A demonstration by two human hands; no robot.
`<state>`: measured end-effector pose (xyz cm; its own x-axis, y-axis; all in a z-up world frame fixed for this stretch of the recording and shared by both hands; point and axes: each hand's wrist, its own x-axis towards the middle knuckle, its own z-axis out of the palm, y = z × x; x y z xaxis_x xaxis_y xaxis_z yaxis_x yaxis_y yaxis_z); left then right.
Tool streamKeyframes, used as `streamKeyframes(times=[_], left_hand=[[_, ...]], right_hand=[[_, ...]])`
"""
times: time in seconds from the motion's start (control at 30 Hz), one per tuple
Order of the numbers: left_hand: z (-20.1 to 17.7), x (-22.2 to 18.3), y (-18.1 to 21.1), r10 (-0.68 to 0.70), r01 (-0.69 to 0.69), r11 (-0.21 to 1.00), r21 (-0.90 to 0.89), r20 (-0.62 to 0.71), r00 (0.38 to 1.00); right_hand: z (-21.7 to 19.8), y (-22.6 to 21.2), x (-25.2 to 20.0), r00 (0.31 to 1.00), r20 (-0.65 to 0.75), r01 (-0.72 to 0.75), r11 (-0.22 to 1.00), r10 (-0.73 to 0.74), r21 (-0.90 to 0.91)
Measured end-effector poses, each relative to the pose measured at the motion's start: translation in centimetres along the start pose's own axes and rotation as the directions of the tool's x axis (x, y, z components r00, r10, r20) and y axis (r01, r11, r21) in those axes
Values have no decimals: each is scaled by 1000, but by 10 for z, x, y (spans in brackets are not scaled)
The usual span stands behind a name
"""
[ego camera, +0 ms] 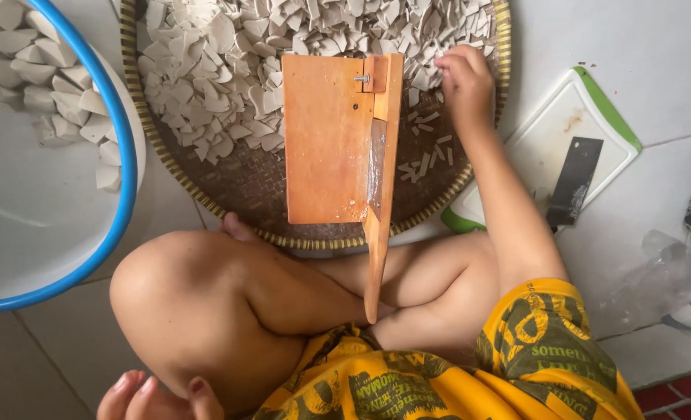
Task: Slicing small food blocks into thin pieces using a manual wooden slicer and a kitchen knife on a tiled floor.
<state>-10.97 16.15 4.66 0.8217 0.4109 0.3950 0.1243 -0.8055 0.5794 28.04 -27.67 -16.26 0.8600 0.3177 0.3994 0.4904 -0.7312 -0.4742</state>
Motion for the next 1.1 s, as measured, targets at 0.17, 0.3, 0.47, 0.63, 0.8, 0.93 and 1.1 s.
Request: streamKeyframes(times=[0.17,0.3,0.47,0.63,0.8,0.93,1.1], left_hand=[[30,-9,-20,133,-134,991,28,45,990],[35,-6,-24,180,-178,983,-45,39,983],[33,-6,-26,167,-165,985,-53,32,985],[31,-3,-23,163,-160,986,-51,61,985],[31,1,-16,165,-160,985,-57,77,983],[28,2,-18,172,-169,985,-32,114,978],[31,7,-15,195,-186,979,-84,117,974]], right_hand=[[-43,-12,7,900,28,-426,867,434,258],[-70,-51,2,761,450,-560,823,468,91],[-47,-32,-4,882,269,-393,919,388,-36],[-33,-80,18,553,460,-529,719,695,-450],[-24,-57,-50,962,187,-167,972,197,-163],[-51,-55,-68,950,297,-89,995,100,-51],[-70,-59,-52,898,418,-129,990,141,-58]])
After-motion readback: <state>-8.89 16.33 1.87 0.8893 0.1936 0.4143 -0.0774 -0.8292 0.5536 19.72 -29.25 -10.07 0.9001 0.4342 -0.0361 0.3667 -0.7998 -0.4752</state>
